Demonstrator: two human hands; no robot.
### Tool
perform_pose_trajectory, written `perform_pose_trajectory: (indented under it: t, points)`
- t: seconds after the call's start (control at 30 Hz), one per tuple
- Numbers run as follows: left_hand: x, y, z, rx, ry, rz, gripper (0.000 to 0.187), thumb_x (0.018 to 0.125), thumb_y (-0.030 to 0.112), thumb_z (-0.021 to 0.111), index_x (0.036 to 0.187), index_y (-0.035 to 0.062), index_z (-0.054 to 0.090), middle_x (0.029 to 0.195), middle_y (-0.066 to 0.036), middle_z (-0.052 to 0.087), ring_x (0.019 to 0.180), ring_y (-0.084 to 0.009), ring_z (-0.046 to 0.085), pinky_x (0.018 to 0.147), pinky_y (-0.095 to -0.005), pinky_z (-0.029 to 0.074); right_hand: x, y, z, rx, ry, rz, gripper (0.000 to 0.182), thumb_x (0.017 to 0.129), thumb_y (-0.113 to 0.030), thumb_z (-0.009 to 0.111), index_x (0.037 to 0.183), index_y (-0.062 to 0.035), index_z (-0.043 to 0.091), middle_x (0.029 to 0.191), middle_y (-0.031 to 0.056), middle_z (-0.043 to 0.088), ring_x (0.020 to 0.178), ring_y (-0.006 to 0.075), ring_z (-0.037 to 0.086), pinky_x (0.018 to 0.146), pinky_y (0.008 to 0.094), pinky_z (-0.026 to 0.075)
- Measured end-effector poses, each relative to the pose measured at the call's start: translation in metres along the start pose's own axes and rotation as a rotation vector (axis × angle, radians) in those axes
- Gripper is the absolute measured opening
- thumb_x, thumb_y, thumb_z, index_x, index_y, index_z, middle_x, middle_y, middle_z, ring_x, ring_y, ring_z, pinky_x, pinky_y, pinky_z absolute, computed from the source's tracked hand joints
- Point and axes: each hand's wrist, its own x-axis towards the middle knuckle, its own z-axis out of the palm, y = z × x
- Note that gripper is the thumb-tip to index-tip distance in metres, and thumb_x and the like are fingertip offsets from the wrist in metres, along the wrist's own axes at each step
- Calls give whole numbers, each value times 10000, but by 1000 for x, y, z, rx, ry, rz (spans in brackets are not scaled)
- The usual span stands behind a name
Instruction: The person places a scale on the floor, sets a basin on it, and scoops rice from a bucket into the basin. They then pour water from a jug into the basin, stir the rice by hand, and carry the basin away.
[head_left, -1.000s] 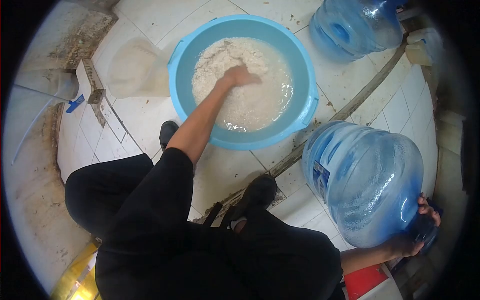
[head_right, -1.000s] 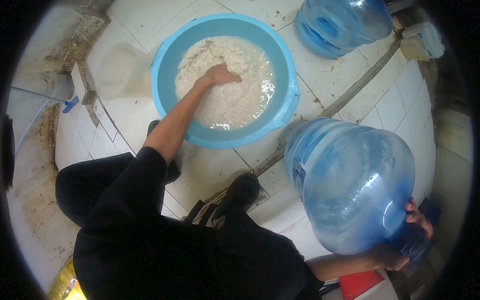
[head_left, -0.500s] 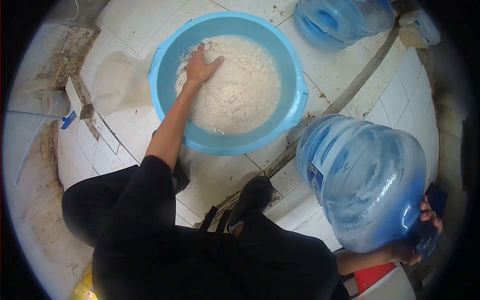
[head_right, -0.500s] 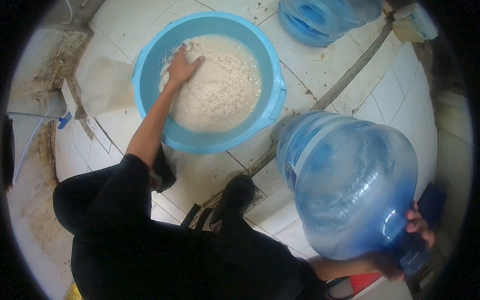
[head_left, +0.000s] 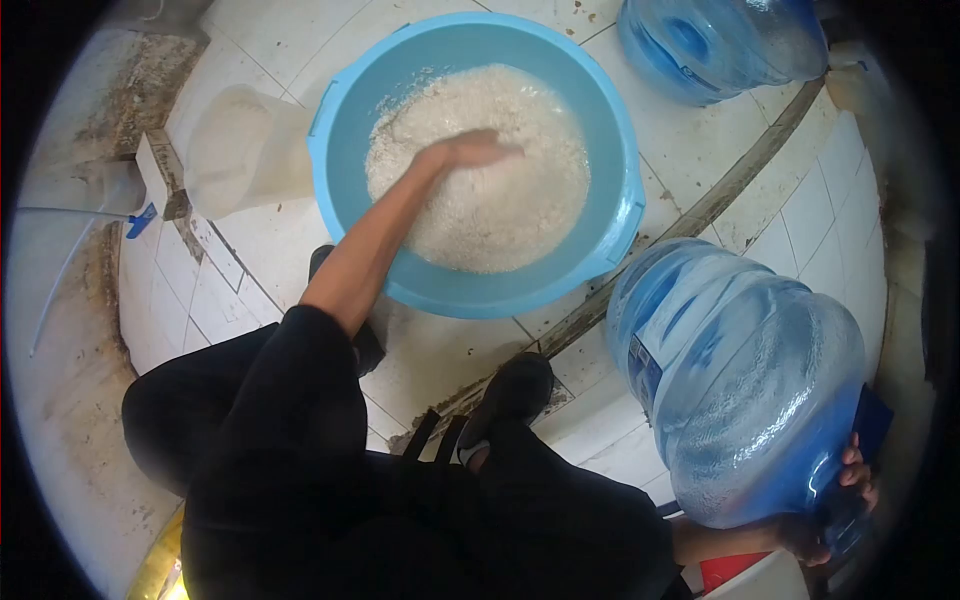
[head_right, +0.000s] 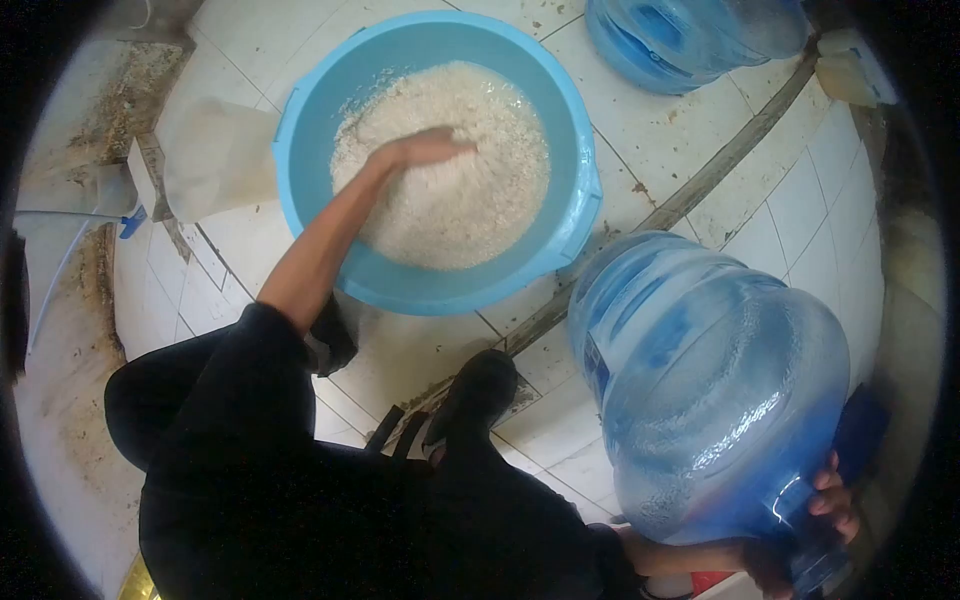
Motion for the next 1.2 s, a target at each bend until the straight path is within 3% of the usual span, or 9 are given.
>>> perform_pose_trajectory:
  t: [0.17,0.2,0.27,0.4,0.6,0.77,0.87,1.03,1.2]
  points:
    - [-24,-27,7,274,20,550,868,823,628,617,1439,54,408,1464,-237,397,1381,-364,347,1143,-480,274,0,-3,18,-67,47,10,877,771,-776,509,1273,-58,476,1034,103,499,1097,330,513,1104,559,300]
    - [-22,-28,4,279,20,555,868,823,628,617,1439,54,408,1464,-237,397,1381,-364,347,1143,-480,274,0,-4,22,-68,66,27,911,744,-822,526,1243,-61,478,1021,84,507,1065,310,538,1091,544,329]
    - [-11,-26,-5,370,698,313,929,775,728,574,1435,90,427,1508,-218,342,1418,-390,273,1154,-528,218,3,-8,27,-84,40,31,903,750,-816,526,1237,-56,477,1021,85,507,1072,308,538,1090,542,334]
    - [54,-9,-16,-10,742,138,956,755,747,571,1437,93,427,1473,-241,390,1399,-405,309,1142,-543,229,2,-3,15,-44,-29,16,864,764,-752,526,1270,-52,486,1035,122,504,1109,341,511,1108,559,285]
    - [48,16,0,90,435,134,924,747,748,562,1413,114,474,1417,-219,477,1346,-380,411,1126,-456,304,2,-2,18,-61,54,16,863,760,-735,519,1277,-45,488,1018,129,506,1094,350,511,1114,562,267]
    - [-15,3,16,419,-60,509,807,774,674,628,1374,144,526,1416,-190,480,1350,-375,404,1129,-474,313,2,-4,25,-109,61,-5,947,783,-775,456,1348,-17,421,1212,208,513,1179,412,508,1105,571,295]
    - [-30,-24,2,264,31,745,713,772,624,667,1312,164,587,1396,-171,502,1341,-372,405,1128,-508,289,9,-19,53,-300,159,-26,1006,804,-803,396,1406,2,349,1333,254,468,1257,431,470,1086,584,332]
    - [-21,-55,-42,708,844,384,820,810,743,493,1391,165,504,1393,-147,509,1354,-381,372,1123,-555,246,7,-37,78,-417,146,-18,1040,804,-812,408,1427,13,293,1374,285,441,1266,468,463,1094,598,322]
    - [-14,-52,-34,749,448,16,891,844,772,370,1420,97,445,1357,-201,525,1338,-381,404,1094,-574,292,3,-50,73,-470,326,-71,782,941,-598,423,1404,24,323,1424,301,394,1295,482,429,1104,606,301]
